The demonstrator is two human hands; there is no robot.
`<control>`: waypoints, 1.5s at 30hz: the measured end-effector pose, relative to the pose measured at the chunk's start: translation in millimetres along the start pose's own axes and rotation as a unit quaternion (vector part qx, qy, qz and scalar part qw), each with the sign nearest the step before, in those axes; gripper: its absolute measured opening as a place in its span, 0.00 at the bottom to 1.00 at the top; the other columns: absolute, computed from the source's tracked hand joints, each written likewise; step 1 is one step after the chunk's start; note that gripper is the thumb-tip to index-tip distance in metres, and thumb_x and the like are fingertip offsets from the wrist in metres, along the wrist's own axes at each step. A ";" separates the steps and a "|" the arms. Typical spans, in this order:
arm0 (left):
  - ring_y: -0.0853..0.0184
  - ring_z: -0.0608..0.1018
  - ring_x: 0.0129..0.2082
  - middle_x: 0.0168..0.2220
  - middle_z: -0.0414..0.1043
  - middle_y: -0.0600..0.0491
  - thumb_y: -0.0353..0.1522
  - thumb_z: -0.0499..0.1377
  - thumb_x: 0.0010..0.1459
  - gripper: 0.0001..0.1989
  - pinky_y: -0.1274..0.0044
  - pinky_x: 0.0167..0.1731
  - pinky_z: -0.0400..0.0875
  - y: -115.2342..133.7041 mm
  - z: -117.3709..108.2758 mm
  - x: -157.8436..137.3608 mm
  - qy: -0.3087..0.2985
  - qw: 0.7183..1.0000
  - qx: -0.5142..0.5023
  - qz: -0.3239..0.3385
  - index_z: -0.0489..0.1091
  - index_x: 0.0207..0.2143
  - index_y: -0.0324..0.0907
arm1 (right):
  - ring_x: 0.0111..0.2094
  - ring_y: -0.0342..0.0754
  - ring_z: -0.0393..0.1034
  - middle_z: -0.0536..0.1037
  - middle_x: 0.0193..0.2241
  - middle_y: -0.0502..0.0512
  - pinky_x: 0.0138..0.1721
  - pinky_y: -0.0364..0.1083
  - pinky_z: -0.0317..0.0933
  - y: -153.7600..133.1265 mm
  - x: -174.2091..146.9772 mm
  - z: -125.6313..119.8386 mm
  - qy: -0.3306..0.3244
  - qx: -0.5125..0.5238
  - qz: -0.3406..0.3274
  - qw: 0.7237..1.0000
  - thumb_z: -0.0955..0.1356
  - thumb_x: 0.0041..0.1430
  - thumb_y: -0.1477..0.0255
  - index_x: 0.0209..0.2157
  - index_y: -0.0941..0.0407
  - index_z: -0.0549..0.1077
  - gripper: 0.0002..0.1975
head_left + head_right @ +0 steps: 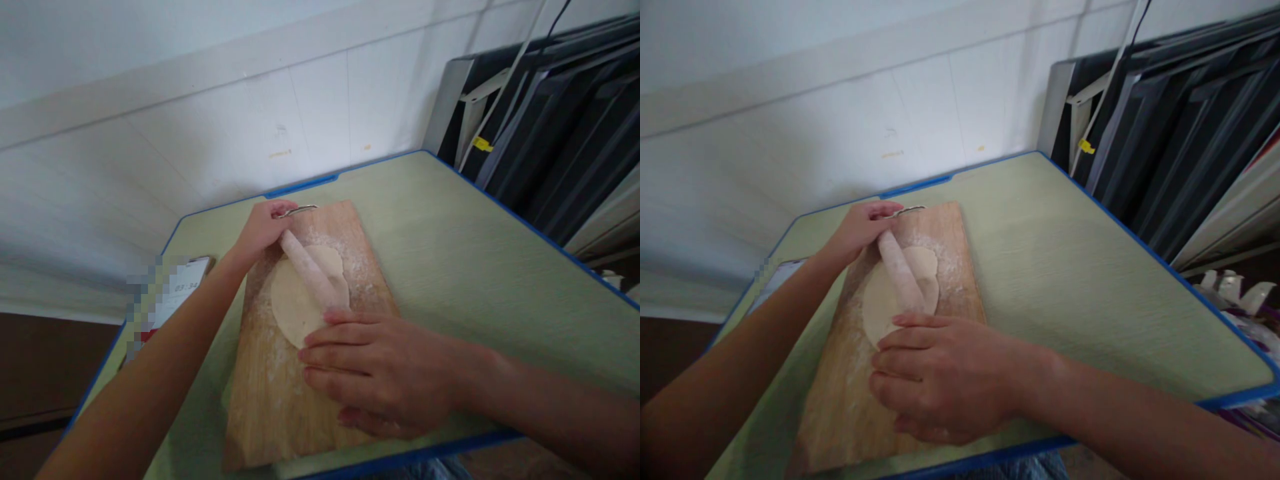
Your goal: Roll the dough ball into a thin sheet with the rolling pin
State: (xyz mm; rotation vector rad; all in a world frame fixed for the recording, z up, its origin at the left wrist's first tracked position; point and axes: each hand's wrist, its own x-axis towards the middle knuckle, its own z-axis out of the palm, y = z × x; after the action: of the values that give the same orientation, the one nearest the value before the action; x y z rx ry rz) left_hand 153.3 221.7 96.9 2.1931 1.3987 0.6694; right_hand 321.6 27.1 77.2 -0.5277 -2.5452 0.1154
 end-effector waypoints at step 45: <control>0.61 0.73 0.29 0.29 0.73 0.48 0.30 0.47 0.59 0.12 0.71 0.31 0.64 4.4 -23.9 -84.7 0.019 0.961 0.265 0.070 0.68 0.27 0.42 | 0.43 0.52 0.77 0.80 0.45 0.63 0.44 0.52 0.72 35.3 -15.0 -13.4 0.047 -0.157 0.225 0.961 0.61 0.66 0.73 0.49 0.64 0.72 0.15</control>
State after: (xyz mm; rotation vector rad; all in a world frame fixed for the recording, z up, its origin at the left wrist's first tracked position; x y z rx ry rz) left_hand 110.4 145.0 104.9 2.7236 1.5942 0.4136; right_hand 352.5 53.4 74.8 -1.2012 -2.3189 -0.1531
